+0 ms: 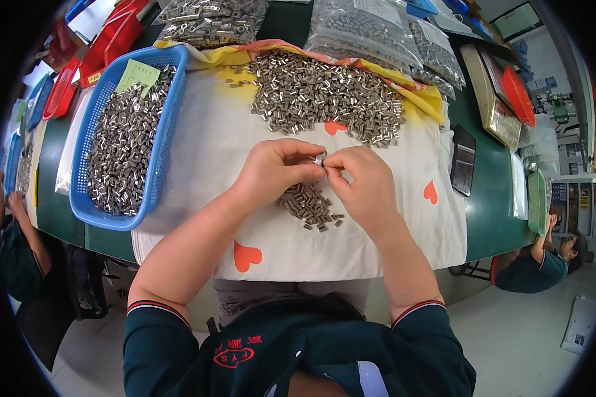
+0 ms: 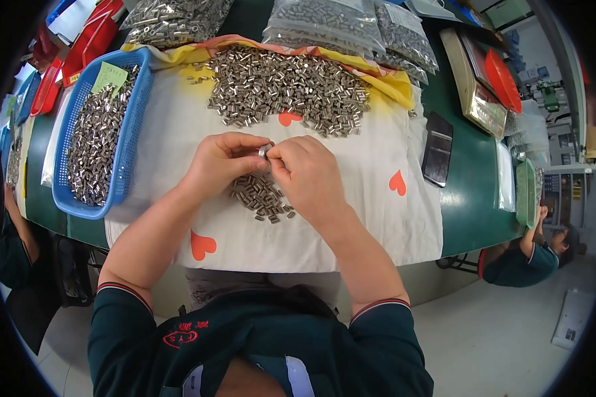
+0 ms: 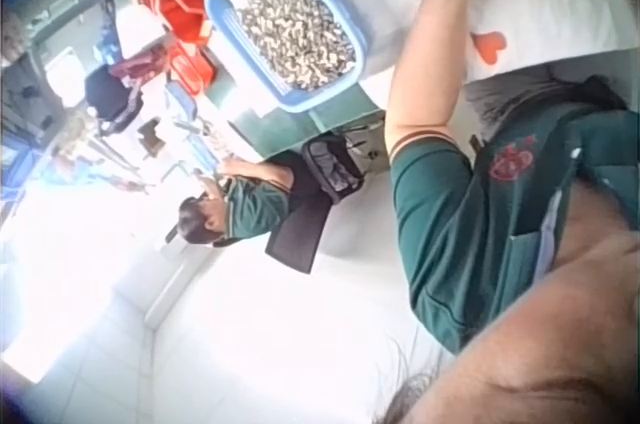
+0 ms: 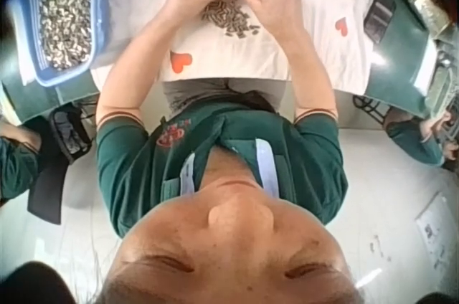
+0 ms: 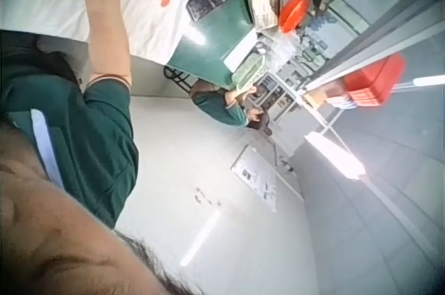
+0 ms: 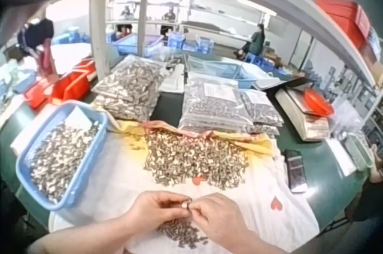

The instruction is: Inspecting and sorting small metal components on a workbench in a factory.

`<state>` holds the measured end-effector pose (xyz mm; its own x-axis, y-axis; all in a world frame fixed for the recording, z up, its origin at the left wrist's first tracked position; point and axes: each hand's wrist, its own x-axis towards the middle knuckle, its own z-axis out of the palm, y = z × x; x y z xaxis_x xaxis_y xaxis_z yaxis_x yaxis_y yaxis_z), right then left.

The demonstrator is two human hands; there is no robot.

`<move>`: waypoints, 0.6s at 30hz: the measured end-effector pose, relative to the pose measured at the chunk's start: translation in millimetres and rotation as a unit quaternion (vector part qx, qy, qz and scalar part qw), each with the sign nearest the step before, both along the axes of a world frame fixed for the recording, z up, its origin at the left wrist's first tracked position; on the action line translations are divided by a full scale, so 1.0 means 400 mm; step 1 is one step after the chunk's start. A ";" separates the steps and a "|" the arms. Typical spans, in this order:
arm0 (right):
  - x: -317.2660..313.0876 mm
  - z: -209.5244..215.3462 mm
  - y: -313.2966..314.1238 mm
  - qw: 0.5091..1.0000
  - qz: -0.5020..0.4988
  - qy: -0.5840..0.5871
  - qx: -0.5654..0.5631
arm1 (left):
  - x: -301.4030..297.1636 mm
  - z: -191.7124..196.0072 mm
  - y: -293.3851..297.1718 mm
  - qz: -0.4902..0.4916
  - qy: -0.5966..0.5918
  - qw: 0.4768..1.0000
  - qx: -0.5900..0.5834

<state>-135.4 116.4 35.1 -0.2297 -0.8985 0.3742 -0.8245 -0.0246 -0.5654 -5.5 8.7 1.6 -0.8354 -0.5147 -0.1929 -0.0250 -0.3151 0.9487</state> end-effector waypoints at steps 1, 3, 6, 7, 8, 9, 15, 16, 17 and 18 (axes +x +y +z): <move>0.001 -0.003 0.000 1.000 -0.001 -0.026 -0.003 | 0.002 0.001 -0.001 -0.001 0.000 1.000 0.000; -0.005 0.004 -0.001 0.999 -0.001 -0.049 -0.008 | 0.002 0.004 -0.005 -0.004 0.008 1.000 0.027; -0.025 0.019 0.003 0.987 0.022 -0.154 0.044 | 0.001 0.006 -0.007 -0.015 -0.014 1.000 -0.007; -0.031 0.017 0.002 0.976 0.020 -0.197 0.088 | 0.000 0.007 -0.007 -0.015 -0.013 1.000 -0.008; -0.036 0.015 0.004 0.961 0.017 -0.240 0.133 | -0.001 0.007 -0.004 -0.024 -0.010 1.000 -0.014; -0.043 0.014 0.005 0.961 0.016 -0.240 0.133 | -0.001 0.007 0.000 -0.033 -0.008 0.999 -0.019; -0.125 -0.022 -0.006 0.945 -0.129 -0.282 0.103 | -0.001 0.013 0.009 -0.095 -0.043 0.990 -0.093; -0.128 -0.032 -0.009 0.966 -0.151 -0.181 0.104 | -0.003 0.013 0.009 -0.096 -0.041 0.990 -0.092; -0.127 -0.042 -0.015 0.977 -0.170 -0.078 0.105 | -0.003 0.010 0.005 -0.087 -0.015 0.994 -0.058; -0.123 -0.052 -0.023 0.977 -0.171 -0.078 0.105 | -0.003 0.008 0.001 -0.078 0.012 0.997 -0.024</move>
<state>-184.6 107.1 14.3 -0.5688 -0.8127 0.1263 -0.6679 0.3668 -0.6476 -6.7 9.1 4.7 -0.9097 -0.3868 -0.1508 -0.0478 -0.2632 0.9636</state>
